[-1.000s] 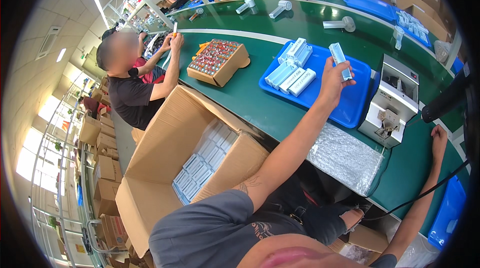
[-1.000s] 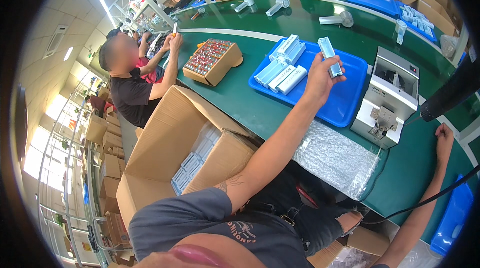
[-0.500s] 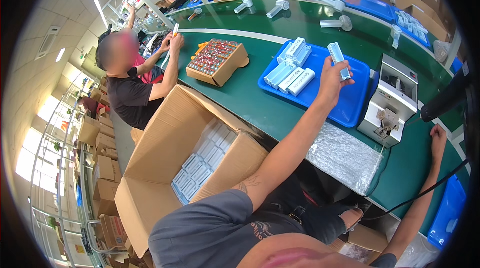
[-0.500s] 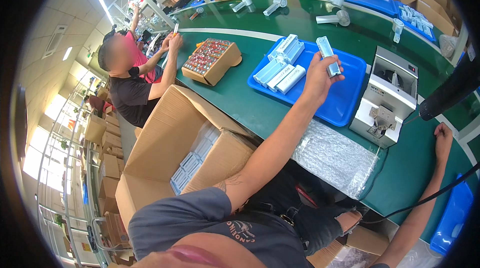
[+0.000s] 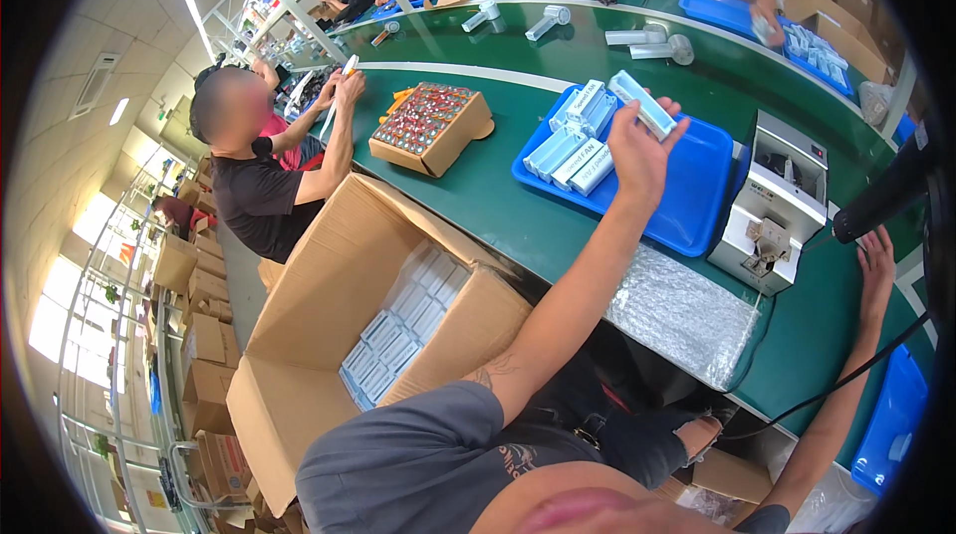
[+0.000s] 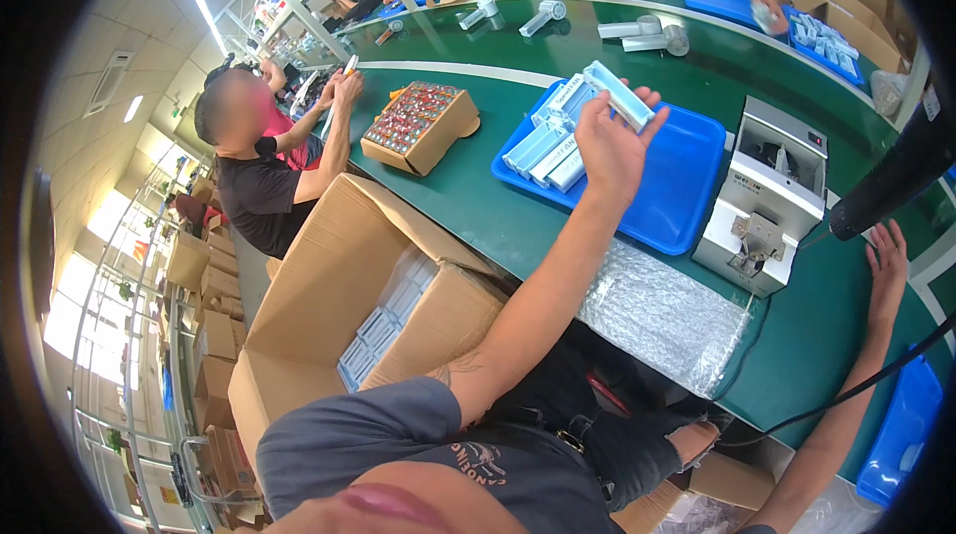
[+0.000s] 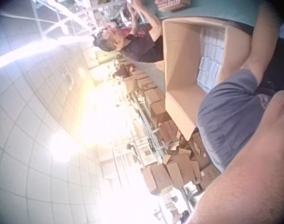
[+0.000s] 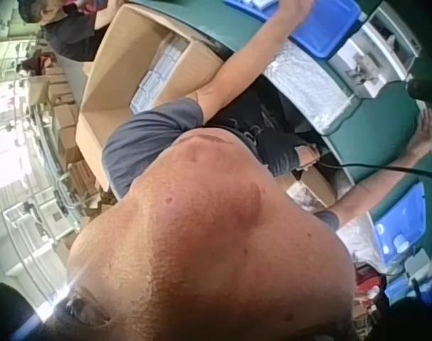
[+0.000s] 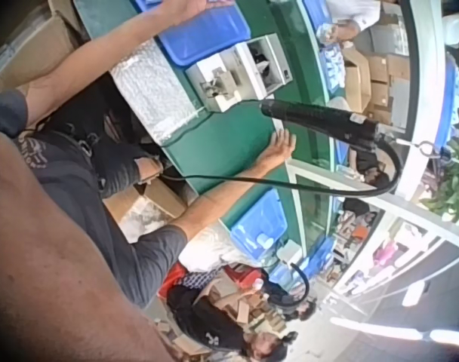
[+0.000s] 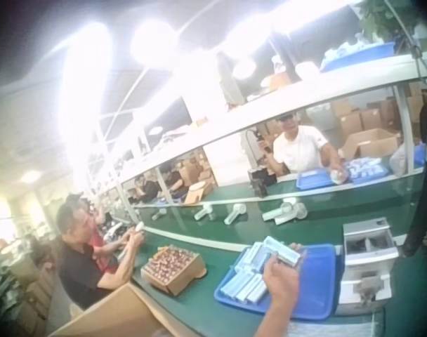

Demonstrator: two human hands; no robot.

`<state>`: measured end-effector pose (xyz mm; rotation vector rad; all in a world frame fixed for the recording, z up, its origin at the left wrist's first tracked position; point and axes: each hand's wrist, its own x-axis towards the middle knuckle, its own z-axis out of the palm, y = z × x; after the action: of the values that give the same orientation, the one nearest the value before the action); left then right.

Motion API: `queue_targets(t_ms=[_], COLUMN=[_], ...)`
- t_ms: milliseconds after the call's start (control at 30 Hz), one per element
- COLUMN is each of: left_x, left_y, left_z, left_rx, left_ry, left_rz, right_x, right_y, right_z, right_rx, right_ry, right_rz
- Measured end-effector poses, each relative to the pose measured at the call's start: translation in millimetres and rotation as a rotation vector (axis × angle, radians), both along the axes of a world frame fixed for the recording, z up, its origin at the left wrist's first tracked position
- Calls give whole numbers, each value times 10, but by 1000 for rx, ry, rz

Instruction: Assembling and inspecting small white plastic electronic components on a factory production line.

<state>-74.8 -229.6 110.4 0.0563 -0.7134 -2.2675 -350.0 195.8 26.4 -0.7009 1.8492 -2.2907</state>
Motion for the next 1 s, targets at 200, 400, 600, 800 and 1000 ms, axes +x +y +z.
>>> queue_targets(t_ms=[200,400,600,800,1000], left_x=[0,-2,-14,2,81], left_y=[-151,-178,-163,-130,-96], left_z=[-37,-50,-48,17,51], left_rx=[149,154,138,146,-23], left_ry=[209,223,220,187,0], left_rz=[170,203,200,224,126], right_x=[905,928,746,567,-237], right_y=[-413,-406,-268,-185,414], right_z=[949,969,816,608,-26], right_rx=[-611,-659,-675,-659,-451], right_ry=[-515,-504,-494,-452,-177], right_rz=[-83,-85,-40,42,351])
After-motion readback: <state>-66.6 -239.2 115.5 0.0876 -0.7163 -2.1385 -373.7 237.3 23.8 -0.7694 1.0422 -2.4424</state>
